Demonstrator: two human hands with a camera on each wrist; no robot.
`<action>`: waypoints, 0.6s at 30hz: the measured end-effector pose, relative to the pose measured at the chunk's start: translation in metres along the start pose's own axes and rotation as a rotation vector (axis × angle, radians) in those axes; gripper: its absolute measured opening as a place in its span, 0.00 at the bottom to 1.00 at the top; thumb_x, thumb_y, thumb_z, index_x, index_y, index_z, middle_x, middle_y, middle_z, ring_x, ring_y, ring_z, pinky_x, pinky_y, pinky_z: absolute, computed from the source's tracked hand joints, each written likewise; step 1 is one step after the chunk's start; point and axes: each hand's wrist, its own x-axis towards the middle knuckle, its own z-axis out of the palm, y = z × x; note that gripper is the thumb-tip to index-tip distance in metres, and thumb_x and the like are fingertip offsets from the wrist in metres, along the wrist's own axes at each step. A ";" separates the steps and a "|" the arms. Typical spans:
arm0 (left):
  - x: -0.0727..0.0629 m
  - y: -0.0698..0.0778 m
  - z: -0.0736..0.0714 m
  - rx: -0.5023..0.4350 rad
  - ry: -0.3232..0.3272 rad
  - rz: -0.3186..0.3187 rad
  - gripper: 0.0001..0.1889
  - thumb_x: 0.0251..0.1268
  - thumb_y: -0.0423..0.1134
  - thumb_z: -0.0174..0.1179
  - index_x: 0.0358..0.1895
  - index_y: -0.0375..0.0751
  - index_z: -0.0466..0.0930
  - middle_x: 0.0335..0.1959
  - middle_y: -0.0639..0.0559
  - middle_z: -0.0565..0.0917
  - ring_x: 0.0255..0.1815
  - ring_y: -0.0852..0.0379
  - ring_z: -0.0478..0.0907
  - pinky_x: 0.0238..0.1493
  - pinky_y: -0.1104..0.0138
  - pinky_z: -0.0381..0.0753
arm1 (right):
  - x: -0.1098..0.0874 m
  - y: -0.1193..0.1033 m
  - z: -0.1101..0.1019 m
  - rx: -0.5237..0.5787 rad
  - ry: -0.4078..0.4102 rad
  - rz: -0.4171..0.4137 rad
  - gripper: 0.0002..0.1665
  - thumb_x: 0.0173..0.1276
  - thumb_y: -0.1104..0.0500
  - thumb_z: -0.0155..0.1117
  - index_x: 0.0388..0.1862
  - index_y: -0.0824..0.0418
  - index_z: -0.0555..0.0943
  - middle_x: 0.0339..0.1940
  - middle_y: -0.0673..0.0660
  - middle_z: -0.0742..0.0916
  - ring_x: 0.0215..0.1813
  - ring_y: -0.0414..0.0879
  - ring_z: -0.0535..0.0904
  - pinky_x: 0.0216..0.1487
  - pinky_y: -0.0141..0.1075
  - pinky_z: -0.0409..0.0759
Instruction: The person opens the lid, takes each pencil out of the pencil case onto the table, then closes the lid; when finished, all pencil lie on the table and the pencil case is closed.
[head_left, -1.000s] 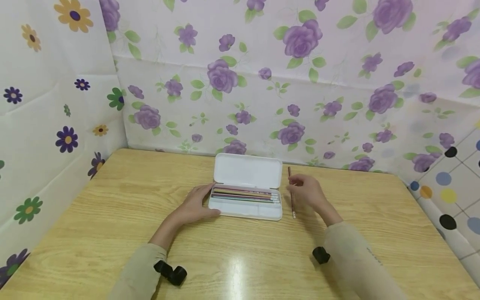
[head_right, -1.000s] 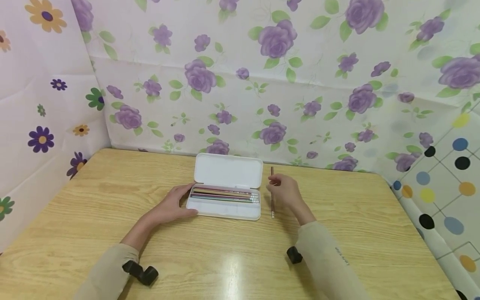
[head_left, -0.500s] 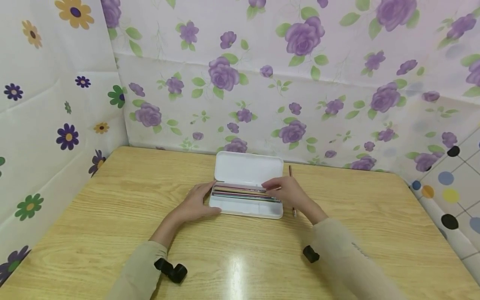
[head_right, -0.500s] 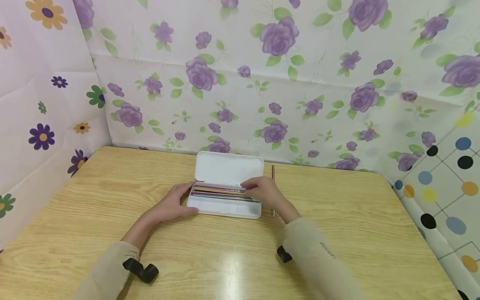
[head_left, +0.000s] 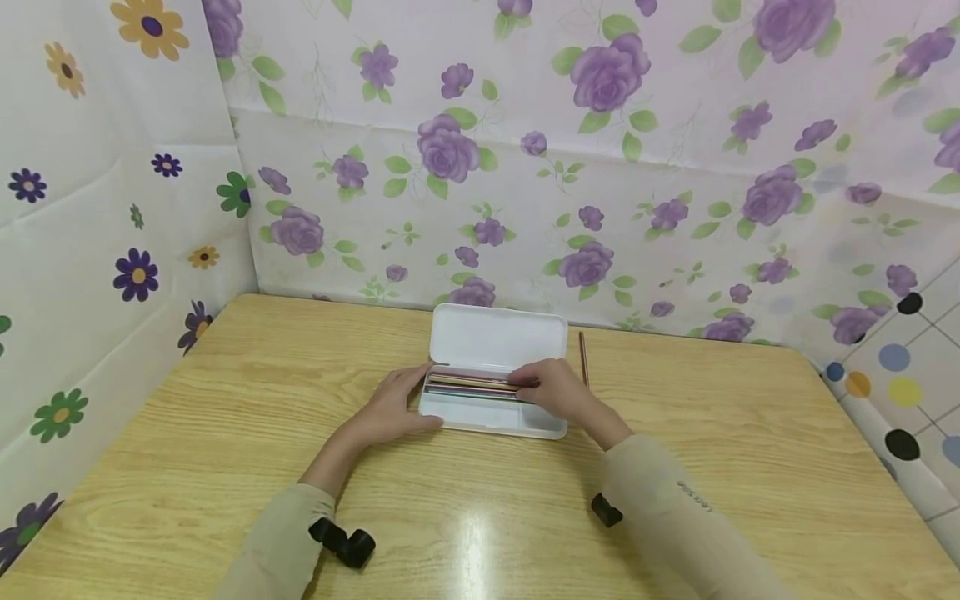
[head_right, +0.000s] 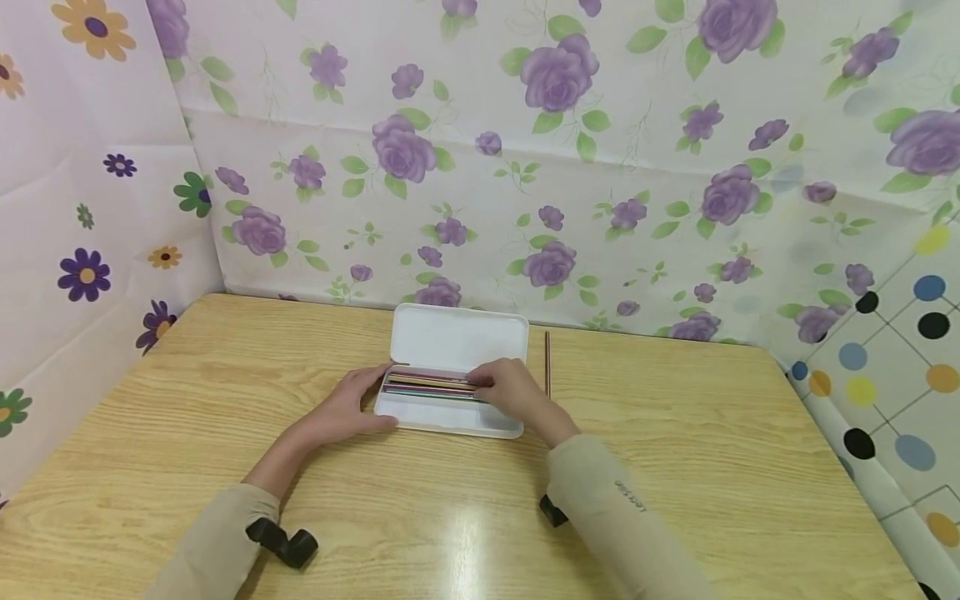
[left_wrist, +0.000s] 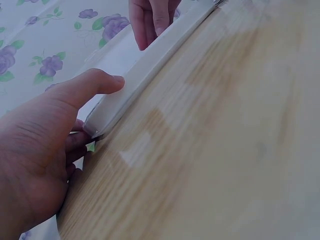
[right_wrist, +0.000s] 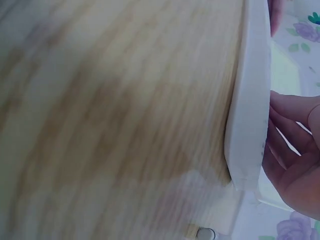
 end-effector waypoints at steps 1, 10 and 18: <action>0.000 0.000 0.000 0.000 0.000 0.000 0.49 0.52 0.50 0.70 0.76 0.41 0.56 0.71 0.40 0.62 0.72 0.38 0.51 0.67 0.41 0.53 | 0.000 0.000 0.001 0.001 0.002 -0.003 0.13 0.62 0.70 0.67 0.47 0.67 0.85 0.43 0.60 0.88 0.47 0.51 0.83 0.49 0.41 0.80; 0.000 0.001 0.000 -0.012 0.003 0.000 0.48 0.52 0.49 0.71 0.75 0.43 0.56 0.72 0.41 0.62 0.72 0.40 0.51 0.68 0.42 0.52 | 0.003 -0.001 0.004 -0.008 -0.019 -0.010 0.15 0.61 0.72 0.66 0.48 0.67 0.85 0.43 0.58 0.88 0.46 0.49 0.83 0.49 0.39 0.80; 0.000 0.000 0.000 -0.018 0.006 0.010 0.48 0.51 0.50 0.71 0.75 0.42 0.57 0.71 0.40 0.63 0.72 0.39 0.51 0.67 0.41 0.52 | 0.007 -0.003 0.003 -0.034 -0.050 0.040 0.15 0.60 0.72 0.67 0.47 0.66 0.85 0.41 0.57 0.87 0.42 0.46 0.82 0.46 0.37 0.80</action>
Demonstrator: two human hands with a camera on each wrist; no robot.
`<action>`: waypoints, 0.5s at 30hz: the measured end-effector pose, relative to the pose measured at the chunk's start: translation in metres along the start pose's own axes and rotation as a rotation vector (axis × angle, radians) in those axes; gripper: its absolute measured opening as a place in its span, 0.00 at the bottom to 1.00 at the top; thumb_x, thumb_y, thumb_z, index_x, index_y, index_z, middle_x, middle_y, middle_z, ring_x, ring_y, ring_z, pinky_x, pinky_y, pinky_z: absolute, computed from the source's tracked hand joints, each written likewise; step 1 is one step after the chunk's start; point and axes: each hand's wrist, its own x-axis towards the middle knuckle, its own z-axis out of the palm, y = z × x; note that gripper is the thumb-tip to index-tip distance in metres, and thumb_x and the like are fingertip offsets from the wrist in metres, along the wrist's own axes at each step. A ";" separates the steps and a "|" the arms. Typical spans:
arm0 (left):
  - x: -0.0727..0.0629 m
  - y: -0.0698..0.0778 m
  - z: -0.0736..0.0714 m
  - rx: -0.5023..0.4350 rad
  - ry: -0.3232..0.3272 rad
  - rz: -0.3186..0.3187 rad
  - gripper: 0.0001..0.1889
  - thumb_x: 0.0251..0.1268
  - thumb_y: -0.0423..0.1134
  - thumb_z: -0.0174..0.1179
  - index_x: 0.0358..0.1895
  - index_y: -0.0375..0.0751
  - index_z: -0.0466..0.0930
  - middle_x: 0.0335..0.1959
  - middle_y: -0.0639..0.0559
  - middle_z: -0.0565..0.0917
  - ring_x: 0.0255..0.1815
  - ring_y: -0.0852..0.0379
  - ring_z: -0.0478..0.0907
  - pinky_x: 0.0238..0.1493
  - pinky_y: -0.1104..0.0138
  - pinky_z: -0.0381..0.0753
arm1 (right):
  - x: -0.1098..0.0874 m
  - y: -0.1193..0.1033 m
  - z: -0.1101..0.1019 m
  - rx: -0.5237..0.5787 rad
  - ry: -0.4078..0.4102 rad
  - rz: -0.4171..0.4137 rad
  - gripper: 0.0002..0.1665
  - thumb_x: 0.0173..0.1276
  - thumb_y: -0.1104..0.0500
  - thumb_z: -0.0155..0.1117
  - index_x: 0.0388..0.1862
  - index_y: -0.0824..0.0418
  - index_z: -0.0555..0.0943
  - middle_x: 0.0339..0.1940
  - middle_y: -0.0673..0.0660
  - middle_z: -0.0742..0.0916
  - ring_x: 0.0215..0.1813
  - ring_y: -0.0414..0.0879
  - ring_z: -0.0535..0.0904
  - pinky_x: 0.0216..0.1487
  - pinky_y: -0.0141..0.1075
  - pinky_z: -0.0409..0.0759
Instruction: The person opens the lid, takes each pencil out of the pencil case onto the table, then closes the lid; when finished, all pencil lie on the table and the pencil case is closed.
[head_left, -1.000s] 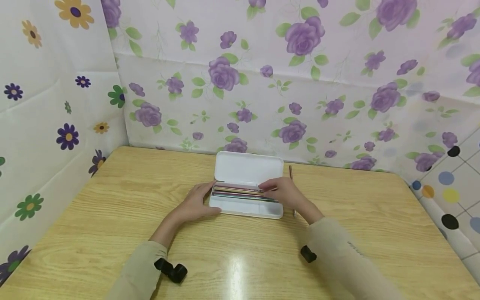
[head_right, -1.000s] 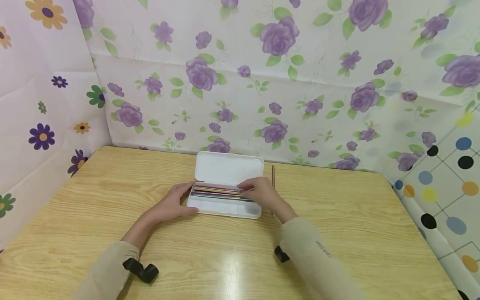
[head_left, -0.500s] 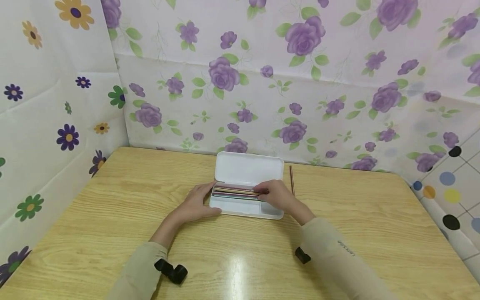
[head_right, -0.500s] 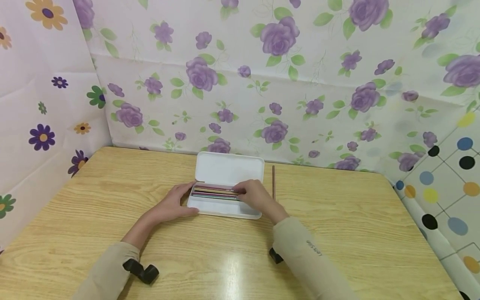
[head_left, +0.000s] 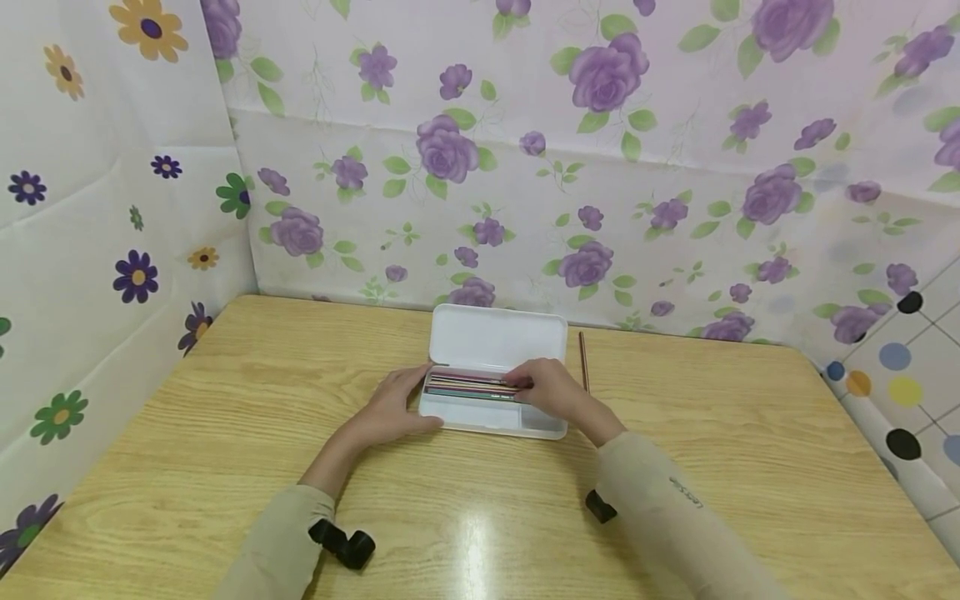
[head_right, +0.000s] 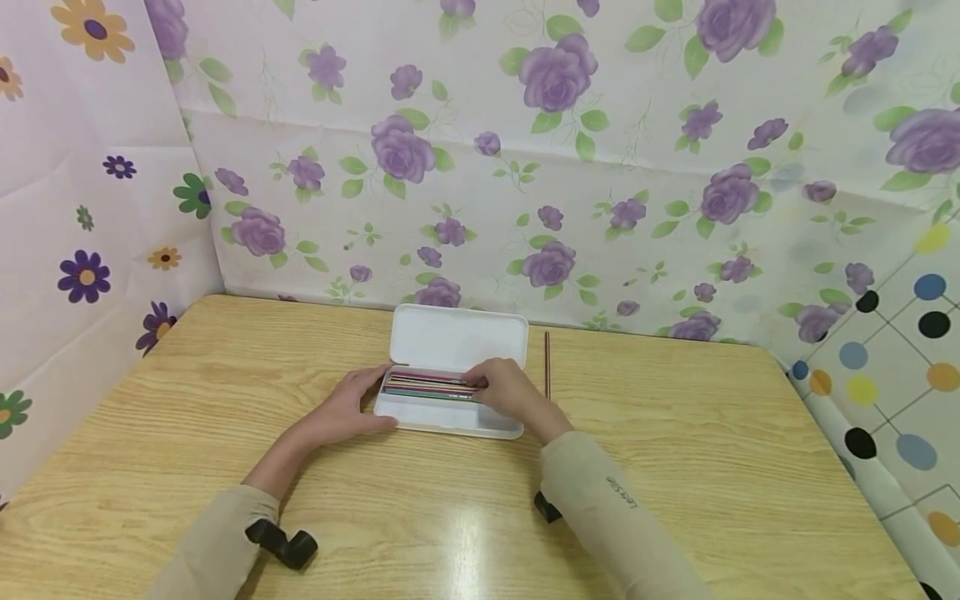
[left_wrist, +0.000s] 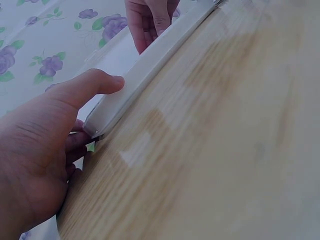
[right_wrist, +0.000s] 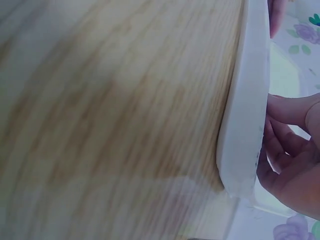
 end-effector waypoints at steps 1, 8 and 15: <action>0.000 0.000 0.000 -0.001 0.000 0.000 0.48 0.51 0.50 0.71 0.75 0.42 0.57 0.71 0.41 0.63 0.72 0.39 0.51 0.67 0.41 0.52 | 0.000 0.000 0.000 -0.006 -0.004 0.002 0.15 0.60 0.72 0.67 0.47 0.66 0.85 0.40 0.57 0.87 0.42 0.46 0.82 0.45 0.36 0.80; 0.000 0.001 0.000 0.000 0.003 -0.008 0.48 0.50 0.49 0.72 0.75 0.43 0.58 0.71 0.41 0.63 0.72 0.40 0.51 0.67 0.42 0.53 | -0.002 -0.005 -0.001 -0.021 -0.028 -0.028 0.14 0.62 0.73 0.65 0.47 0.66 0.86 0.40 0.57 0.87 0.41 0.46 0.81 0.41 0.35 0.80; 0.001 0.001 0.001 0.014 0.003 -0.003 0.48 0.51 0.50 0.71 0.75 0.43 0.58 0.70 0.40 0.64 0.71 0.40 0.52 0.67 0.42 0.54 | -0.003 -0.006 -0.001 -0.035 0.008 -0.043 0.12 0.62 0.72 0.66 0.44 0.65 0.87 0.37 0.55 0.87 0.38 0.44 0.81 0.38 0.34 0.80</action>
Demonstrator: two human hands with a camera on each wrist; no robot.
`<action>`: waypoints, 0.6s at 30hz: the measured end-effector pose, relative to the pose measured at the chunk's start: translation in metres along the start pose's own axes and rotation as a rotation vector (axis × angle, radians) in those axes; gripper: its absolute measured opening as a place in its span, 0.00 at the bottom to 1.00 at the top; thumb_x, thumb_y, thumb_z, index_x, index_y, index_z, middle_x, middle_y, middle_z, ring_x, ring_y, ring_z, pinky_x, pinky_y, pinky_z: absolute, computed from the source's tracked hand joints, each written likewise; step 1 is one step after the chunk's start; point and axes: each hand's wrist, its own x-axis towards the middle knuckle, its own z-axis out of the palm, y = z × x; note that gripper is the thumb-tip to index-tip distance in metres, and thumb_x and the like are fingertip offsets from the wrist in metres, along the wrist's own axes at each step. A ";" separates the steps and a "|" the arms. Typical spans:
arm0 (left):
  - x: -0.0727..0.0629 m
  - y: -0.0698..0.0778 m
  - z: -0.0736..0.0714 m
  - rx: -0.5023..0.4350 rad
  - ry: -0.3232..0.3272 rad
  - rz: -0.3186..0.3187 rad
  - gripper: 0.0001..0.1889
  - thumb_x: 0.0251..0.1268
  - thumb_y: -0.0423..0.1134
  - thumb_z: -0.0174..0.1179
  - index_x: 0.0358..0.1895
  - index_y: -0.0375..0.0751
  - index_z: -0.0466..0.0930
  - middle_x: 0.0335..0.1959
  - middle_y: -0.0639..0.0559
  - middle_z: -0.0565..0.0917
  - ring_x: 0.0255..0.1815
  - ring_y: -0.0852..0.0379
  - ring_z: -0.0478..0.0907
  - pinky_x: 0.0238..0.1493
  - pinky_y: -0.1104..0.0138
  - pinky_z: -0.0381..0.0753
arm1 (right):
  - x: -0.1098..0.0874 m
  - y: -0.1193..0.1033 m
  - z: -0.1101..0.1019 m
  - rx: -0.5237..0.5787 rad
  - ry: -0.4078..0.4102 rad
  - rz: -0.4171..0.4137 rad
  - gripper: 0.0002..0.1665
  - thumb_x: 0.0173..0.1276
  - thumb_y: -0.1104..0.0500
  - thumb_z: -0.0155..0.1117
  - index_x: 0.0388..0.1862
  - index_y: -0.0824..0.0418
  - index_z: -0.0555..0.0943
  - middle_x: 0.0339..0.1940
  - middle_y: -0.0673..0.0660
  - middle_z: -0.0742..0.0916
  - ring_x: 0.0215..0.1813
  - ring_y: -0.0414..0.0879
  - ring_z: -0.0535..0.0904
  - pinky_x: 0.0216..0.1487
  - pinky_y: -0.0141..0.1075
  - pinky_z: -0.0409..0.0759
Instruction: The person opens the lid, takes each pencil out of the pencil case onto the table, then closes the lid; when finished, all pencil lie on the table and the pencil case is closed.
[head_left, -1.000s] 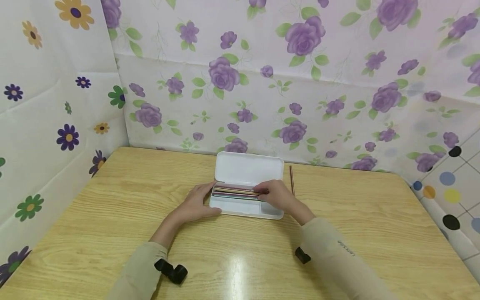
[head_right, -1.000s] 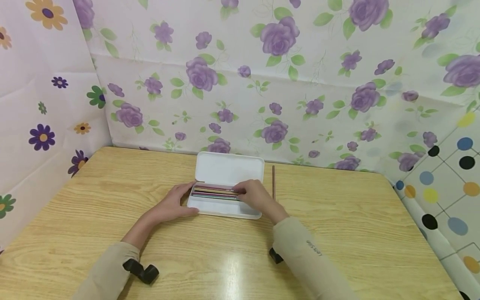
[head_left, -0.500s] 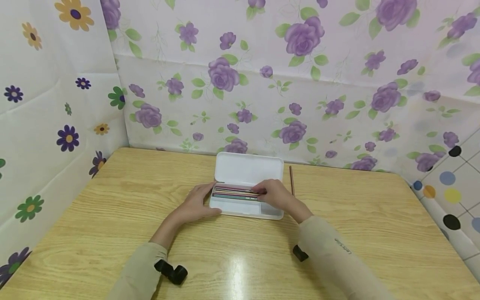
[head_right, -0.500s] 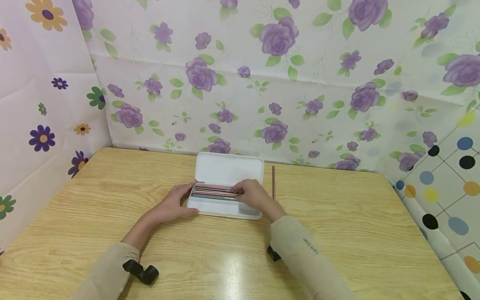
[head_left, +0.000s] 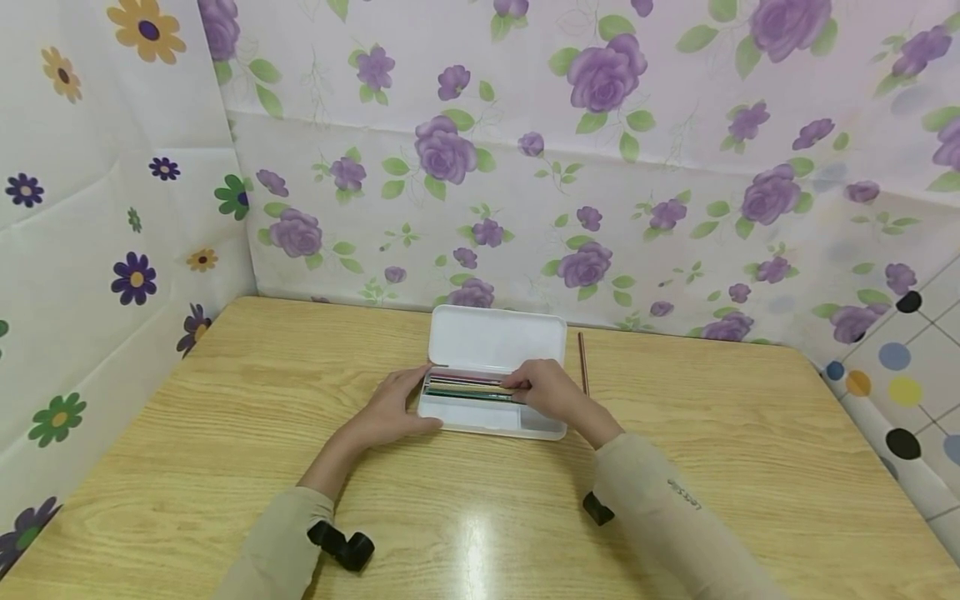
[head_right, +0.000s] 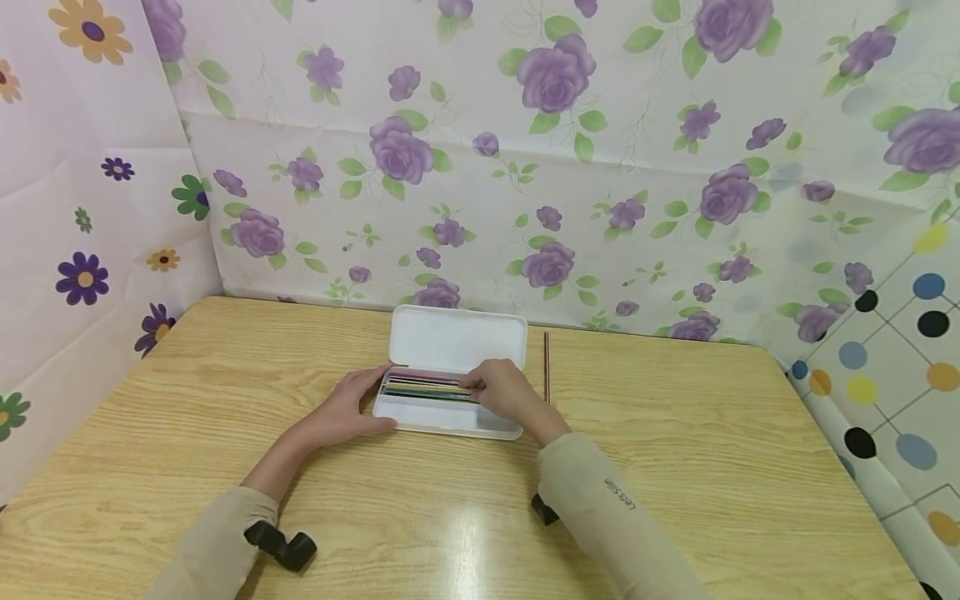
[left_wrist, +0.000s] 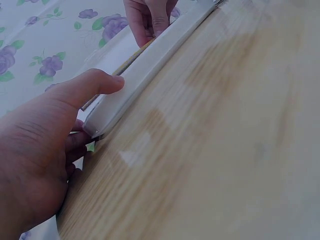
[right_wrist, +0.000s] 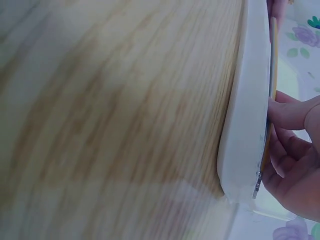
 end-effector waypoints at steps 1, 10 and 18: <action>0.000 0.000 0.000 0.000 0.000 0.000 0.48 0.51 0.50 0.71 0.75 0.43 0.58 0.70 0.40 0.64 0.71 0.40 0.52 0.67 0.42 0.54 | 0.000 0.000 0.000 -0.015 0.013 -0.010 0.12 0.62 0.72 0.66 0.44 0.65 0.87 0.37 0.55 0.87 0.37 0.43 0.81 0.38 0.34 0.80; -0.001 0.001 -0.001 0.003 0.000 -0.006 0.48 0.51 0.49 0.71 0.75 0.43 0.57 0.71 0.41 0.63 0.72 0.40 0.52 0.67 0.42 0.53 | 0.001 0.000 -0.006 -0.086 0.139 -0.070 0.11 0.63 0.71 0.65 0.43 0.66 0.87 0.36 0.57 0.87 0.37 0.47 0.82 0.39 0.38 0.81; -0.001 0.002 -0.001 0.004 -0.003 -0.003 0.47 0.51 0.50 0.71 0.75 0.44 0.58 0.71 0.42 0.63 0.72 0.41 0.52 0.67 0.42 0.54 | 0.000 0.004 -0.012 -0.017 0.186 -0.051 0.13 0.64 0.72 0.62 0.47 0.68 0.85 0.40 0.60 0.86 0.41 0.50 0.82 0.39 0.40 0.81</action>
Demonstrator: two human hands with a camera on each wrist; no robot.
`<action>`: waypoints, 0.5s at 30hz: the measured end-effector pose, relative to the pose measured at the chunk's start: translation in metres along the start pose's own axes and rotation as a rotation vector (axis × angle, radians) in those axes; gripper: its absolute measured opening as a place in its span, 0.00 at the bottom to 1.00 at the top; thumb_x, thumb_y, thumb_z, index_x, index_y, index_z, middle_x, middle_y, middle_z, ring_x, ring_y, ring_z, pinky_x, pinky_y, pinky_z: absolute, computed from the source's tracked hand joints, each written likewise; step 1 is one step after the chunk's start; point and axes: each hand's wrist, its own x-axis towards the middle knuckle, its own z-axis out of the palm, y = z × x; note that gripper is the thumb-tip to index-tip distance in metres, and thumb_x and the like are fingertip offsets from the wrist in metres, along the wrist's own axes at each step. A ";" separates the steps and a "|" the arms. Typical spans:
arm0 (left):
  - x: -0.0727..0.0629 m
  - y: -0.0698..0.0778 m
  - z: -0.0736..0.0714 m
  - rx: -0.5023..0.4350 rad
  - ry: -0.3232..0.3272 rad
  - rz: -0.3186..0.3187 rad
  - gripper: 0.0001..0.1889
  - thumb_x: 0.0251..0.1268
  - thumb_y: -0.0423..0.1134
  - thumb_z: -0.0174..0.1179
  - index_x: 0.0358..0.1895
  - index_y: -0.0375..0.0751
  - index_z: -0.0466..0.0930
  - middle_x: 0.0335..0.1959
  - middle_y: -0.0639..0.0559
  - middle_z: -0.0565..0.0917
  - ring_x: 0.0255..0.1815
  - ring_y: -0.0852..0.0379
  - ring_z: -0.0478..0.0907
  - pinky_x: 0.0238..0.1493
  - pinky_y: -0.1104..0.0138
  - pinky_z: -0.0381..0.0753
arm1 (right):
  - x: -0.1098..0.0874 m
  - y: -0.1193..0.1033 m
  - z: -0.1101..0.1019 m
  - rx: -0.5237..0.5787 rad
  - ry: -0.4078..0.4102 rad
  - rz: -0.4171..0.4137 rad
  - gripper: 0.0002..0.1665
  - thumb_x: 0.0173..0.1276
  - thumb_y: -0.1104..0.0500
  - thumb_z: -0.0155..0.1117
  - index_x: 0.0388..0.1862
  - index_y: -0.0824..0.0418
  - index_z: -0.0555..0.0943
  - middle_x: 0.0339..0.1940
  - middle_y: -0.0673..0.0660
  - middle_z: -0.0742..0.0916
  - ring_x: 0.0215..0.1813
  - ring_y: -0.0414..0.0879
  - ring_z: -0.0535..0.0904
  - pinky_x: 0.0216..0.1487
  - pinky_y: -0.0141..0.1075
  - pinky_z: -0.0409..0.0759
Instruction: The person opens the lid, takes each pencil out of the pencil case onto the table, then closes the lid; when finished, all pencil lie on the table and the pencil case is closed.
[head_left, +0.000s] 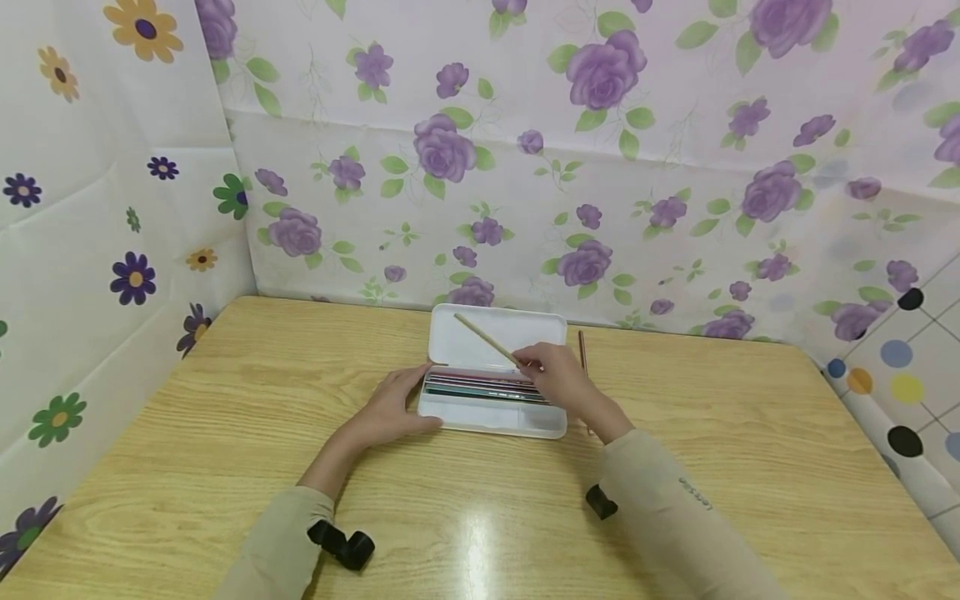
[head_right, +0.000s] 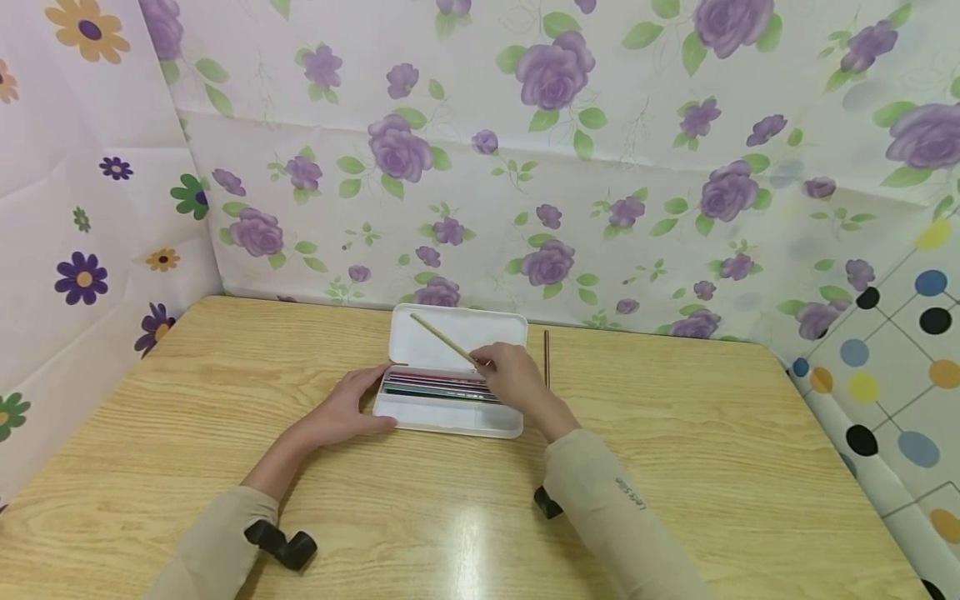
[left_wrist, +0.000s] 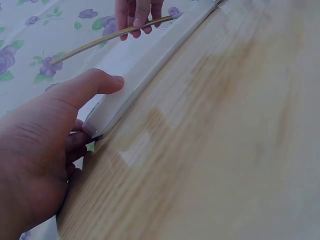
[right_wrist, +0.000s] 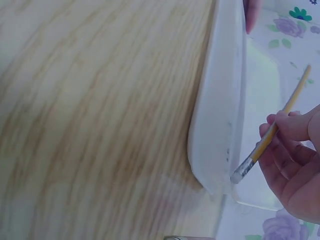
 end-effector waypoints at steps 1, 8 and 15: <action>0.000 0.000 0.000 -0.005 -0.001 -0.003 0.47 0.51 0.50 0.71 0.75 0.45 0.58 0.71 0.42 0.63 0.72 0.41 0.52 0.67 0.42 0.53 | 0.000 0.001 -0.001 0.011 0.001 0.007 0.13 0.65 0.72 0.62 0.48 0.69 0.85 0.41 0.60 0.86 0.41 0.50 0.82 0.39 0.40 0.81; 0.000 0.001 0.000 -0.018 -0.003 0.000 0.47 0.52 0.50 0.70 0.75 0.46 0.58 0.72 0.43 0.63 0.72 0.41 0.52 0.67 0.42 0.53 | -0.001 0.003 -0.011 0.065 0.020 0.074 0.12 0.67 0.67 0.62 0.48 0.68 0.83 0.38 0.57 0.87 0.41 0.50 0.82 0.40 0.41 0.80; 0.000 -0.001 0.001 -0.024 -0.001 0.010 0.46 0.51 0.49 0.71 0.75 0.46 0.59 0.71 0.43 0.63 0.72 0.41 0.52 0.67 0.42 0.53 | -0.006 0.006 -0.020 0.108 0.056 0.146 0.14 0.68 0.63 0.62 0.51 0.68 0.81 0.40 0.57 0.86 0.44 0.51 0.81 0.44 0.44 0.80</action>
